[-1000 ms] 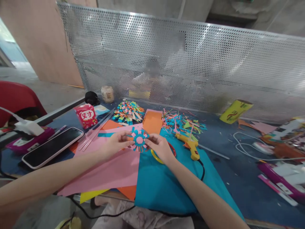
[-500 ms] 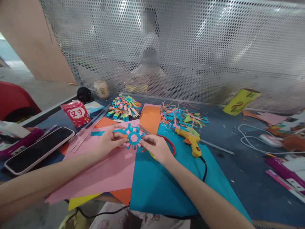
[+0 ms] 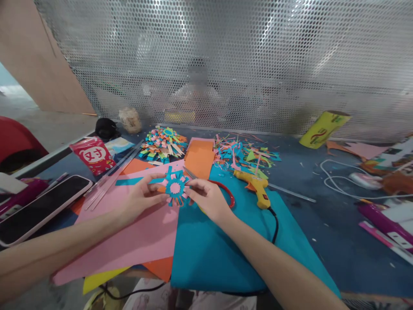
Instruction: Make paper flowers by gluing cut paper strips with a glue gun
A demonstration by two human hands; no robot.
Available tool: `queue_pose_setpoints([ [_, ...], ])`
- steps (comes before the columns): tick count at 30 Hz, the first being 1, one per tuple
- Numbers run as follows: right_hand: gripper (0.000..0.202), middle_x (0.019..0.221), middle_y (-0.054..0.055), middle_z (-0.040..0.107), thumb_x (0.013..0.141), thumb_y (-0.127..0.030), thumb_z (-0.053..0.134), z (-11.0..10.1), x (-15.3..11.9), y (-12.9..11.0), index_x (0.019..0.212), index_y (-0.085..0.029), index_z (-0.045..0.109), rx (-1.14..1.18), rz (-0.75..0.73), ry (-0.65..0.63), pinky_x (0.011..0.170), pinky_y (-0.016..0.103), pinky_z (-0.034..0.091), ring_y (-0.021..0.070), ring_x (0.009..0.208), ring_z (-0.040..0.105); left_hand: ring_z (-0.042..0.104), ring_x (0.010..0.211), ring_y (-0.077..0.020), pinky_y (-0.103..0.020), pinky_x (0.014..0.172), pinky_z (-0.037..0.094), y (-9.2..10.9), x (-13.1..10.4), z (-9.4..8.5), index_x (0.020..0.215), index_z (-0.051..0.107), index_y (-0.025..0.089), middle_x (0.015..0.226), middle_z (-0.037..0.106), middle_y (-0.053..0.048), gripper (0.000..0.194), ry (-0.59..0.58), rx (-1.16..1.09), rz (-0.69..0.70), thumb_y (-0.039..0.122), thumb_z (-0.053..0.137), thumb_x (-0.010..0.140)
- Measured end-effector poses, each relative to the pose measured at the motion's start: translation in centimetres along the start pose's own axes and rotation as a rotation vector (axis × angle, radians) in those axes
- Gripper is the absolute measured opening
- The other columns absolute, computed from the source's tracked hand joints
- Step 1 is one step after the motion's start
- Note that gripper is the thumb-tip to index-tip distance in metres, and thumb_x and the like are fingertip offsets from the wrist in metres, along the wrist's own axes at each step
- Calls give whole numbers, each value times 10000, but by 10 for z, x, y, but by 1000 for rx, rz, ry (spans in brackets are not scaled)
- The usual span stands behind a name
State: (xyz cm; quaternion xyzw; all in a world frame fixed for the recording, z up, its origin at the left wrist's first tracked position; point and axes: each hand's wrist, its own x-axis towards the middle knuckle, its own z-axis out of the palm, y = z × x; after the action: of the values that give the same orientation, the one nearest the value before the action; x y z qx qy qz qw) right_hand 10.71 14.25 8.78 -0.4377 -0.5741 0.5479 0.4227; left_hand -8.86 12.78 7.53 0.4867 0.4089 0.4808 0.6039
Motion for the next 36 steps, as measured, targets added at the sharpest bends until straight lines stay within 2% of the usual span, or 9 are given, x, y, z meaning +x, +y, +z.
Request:
queue_pose_setpoints([
  [4, 416, 708, 3, 659, 587, -515, 741, 0, -1, 2, 801, -178, 623, -3, 6, -30, 536, 261, 476, 106, 522, 562, 682, 685, -143, -268, 697, 514, 1, -1, 0, 1063, 470, 182, 780, 717, 16, 567, 15, 30, 11, 248, 798, 605],
  [9, 430, 809, 37, 692, 537, -451, 790, 2, 1, 7, 821, -163, 642, -3, 13, -83, 514, 254, 471, 101, 520, 558, 688, 658, -141, -264, 682, 528, 2, -2, 2, 998, 468, 185, 764, 709, 36, 539, 24, 21, 49, 222, 809, 583],
  [15, 387, 752, 14, 672, 546, -440, 788, 1, 2, 10, 765, -169, 620, -4, -8, -73, 482, 247, 447, 88, 475, 528, 692, 642, -135, -243, 655, 526, 3, -2, 3, 964, 466, 185, 737, 702, 51, 502, 1, 24, 71, 227, 806, 596],
  [20, 437, 672, -17, 629, 516, -489, 791, 2, 1, 10, 744, -181, 581, -2, -13, -25, 474, 242, 438, 86, 466, 512, 698, 671, -162, -278, 684, 526, 3, -2, 3, 976, 460, 186, 762, 712, 27, 535, 24, 52, 53, 263, 812, 582],
  [25, 482, 658, 0, 641, 528, -572, 753, 2, 0, 5, 761, -177, 606, -4, 3, -15, 497, 263, 453, 110, 479, 546, 698, 672, -176, -294, 687, 518, 4, -2, 2, 976, 455, 190, 739, 710, 17, 527, 51, 88, 63, 294, 801, 591],
  [29, 471, 612, -9, 629, 501, -572, 766, 1, -2, 0, 718, -186, 605, -21, -2, 35, 511, 275, 458, 117, 471, 544, 695, 682, -179, -300, 688, 514, 4, -4, 5, 978, 455, 195, 722, 714, 9, 511, 72, 120, 74, 315, 787, 608],
  [33, 422, 584, -19, 593, 525, -559, 761, -4, -2, -4, 659, -194, 598, -47, -31, 113, 535, 272, 454, 117, 487, 541, 689, 702, -178, -262, 598, 480, 16, -2, 1, 989, 475, 190, 692, 715, -11, 370, 119, 185, 122, 372, 669, 733],
  [36, 428, 605, -11, 598, 528, -567, 761, -8, 0, -4, 669, -191, 613, -62, -47, 166, 564, 274, 465, 120, 514, 546, 687, 750, -183, -254, 592, 469, 34, 4, -16, 947, 512, 180, 785, 729, -40, 319, 144, 261, 202, 340, 669, 720],
])
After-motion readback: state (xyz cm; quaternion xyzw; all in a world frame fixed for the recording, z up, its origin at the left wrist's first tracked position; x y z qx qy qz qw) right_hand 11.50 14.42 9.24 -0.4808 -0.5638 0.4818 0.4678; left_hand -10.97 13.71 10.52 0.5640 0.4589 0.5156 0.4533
